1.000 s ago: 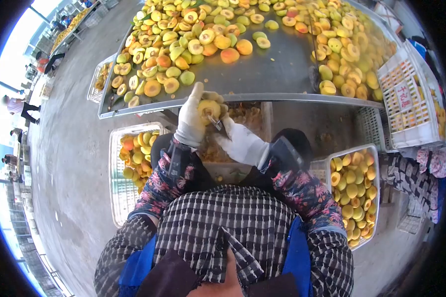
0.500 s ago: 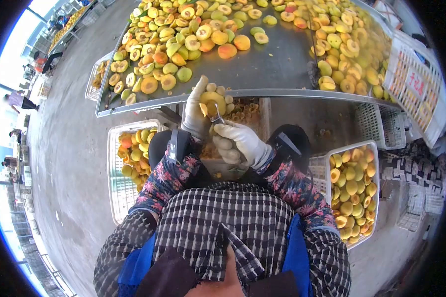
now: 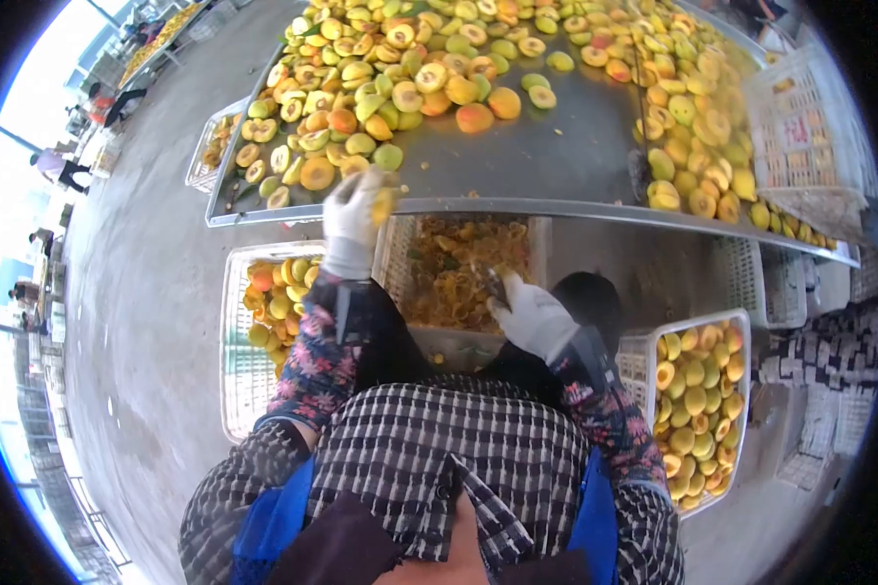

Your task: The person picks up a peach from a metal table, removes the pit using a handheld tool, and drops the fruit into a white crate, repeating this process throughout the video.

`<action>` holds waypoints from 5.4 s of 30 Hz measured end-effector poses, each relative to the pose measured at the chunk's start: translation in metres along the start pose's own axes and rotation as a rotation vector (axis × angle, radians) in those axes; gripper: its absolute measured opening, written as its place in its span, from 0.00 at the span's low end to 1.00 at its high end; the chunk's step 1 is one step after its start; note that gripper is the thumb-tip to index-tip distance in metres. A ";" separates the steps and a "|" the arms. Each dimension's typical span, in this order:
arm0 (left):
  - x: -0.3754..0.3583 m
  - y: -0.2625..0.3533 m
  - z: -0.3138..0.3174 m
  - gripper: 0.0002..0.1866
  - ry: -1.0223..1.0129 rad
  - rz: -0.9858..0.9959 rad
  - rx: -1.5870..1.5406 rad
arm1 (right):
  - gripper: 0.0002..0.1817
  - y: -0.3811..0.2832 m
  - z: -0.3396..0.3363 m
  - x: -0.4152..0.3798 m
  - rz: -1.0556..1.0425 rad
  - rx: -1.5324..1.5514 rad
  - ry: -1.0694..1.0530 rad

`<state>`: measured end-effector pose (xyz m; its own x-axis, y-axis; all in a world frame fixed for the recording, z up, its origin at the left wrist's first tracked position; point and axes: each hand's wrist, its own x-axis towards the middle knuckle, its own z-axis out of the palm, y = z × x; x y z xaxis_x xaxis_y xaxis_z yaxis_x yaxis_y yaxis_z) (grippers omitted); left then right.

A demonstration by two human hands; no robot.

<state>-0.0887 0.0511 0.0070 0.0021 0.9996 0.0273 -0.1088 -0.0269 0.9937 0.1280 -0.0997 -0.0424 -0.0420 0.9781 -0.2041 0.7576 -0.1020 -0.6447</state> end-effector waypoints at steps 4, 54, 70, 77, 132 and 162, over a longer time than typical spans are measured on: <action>0.029 0.015 -0.095 0.22 0.171 0.229 1.197 | 0.18 0.002 -0.012 -0.006 -0.027 0.049 -0.051; -0.036 -0.008 0.041 0.22 -0.214 -0.477 -0.633 | 0.18 -0.053 -0.001 0.028 -0.348 0.204 0.236; -0.034 -0.018 0.048 0.18 -0.153 -0.478 -0.483 | 0.30 -0.051 -0.010 0.033 -0.172 0.151 -0.087; -0.029 -0.017 0.039 0.20 -0.263 -0.471 -0.439 | 0.25 -0.054 0.007 0.031 -0.298 0.424 0.052; -0.040 -0.023 0.052 0.20 -0.247 -0.494 -0.427 | 0.16 -0.043 0.044 0.039 -0.214 0.943 -0.083; -0.035 -0.036 0.059 0.24 -0.206 -0.449 -0.383 | 0.18 -0.049 0.032 0.015 -0.013 1.091 -0.039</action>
<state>-0.0262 0.0172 -0.0229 0.3181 0.8903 -0.3259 -0.4015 0.4379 0.8044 0.0696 -0.0858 -0.0374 -0.0814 0.9757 -0.2036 -0.2278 -0.2170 -0.9492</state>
